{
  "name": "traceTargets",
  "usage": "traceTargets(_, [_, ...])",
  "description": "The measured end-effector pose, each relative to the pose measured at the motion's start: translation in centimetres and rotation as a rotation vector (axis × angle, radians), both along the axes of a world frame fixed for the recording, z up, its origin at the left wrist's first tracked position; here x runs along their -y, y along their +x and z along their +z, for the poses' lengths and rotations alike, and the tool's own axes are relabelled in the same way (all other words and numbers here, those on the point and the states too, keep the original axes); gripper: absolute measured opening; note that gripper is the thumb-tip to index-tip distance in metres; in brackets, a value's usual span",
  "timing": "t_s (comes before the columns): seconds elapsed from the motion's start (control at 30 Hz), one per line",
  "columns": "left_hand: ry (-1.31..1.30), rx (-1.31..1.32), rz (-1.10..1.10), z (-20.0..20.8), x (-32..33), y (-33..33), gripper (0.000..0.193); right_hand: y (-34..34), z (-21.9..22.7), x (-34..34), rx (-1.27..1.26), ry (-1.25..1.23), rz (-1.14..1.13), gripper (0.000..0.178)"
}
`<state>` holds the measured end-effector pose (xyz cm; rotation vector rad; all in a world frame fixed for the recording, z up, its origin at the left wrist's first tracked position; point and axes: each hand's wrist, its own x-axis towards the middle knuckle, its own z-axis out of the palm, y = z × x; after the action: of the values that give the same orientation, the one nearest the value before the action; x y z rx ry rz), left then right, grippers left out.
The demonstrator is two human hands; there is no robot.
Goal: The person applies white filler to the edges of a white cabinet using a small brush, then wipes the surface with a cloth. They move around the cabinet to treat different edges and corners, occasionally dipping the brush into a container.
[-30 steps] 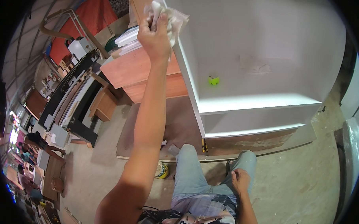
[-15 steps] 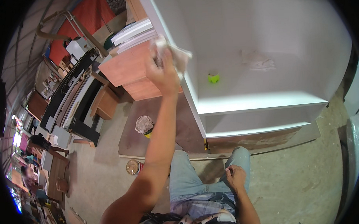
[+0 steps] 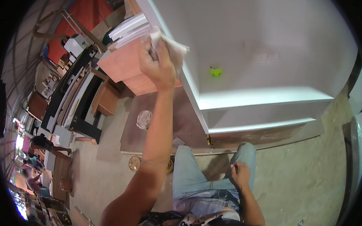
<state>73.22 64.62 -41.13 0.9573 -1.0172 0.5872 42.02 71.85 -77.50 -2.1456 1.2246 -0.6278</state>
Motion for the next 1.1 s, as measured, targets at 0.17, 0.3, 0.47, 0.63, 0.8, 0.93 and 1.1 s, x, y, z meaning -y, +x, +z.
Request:
traceTargets(0.17, [0.113,0.085,0.062,-9.2,-1.2,2.1,0.014,0.8,-0.4,0.1,0.006,-0.054,0.03,0.021])
traceTargets(0.3, [0.335,0.12,0.139,-21.5,-3.6,1.1,0.013,0.9,0.0,-0.2,-0.026,-0.042,0.027,0.018])
traceTargets(0.47, [0.18,0.03,0.058,-13.2,-1.5,0.5,0.013,0.1,-0.8,-0.1,-0.025,-0.075,0.02,0.019])
traceTargets(0.63, [0.32,0.029,0.14,-20.1,-3.9,0.9,0.016,1.2,1.0,-0.4,-0.052,0.041,0.057,0.019])
traceTargets(0.8, [0.225,0.102,0.094,-18.1,-2.8,0.6,0.011,1.0,-0.6,-0.4,-0.057,-0.078,0.034,0.018])
traceTargets(0.93, [0.031,0.039,0.077,-2.0,-0.2,0.8,0.013,0.7,0.1,0.0,-0.058,-0.068,0.018,0.02])
traceTargets(1.1, [-0.137,0.009,0.008,14.6,0.3,1.5,0.019,1.4,0.4,-0.3,-0.054,-0.067,0.047,0.02])
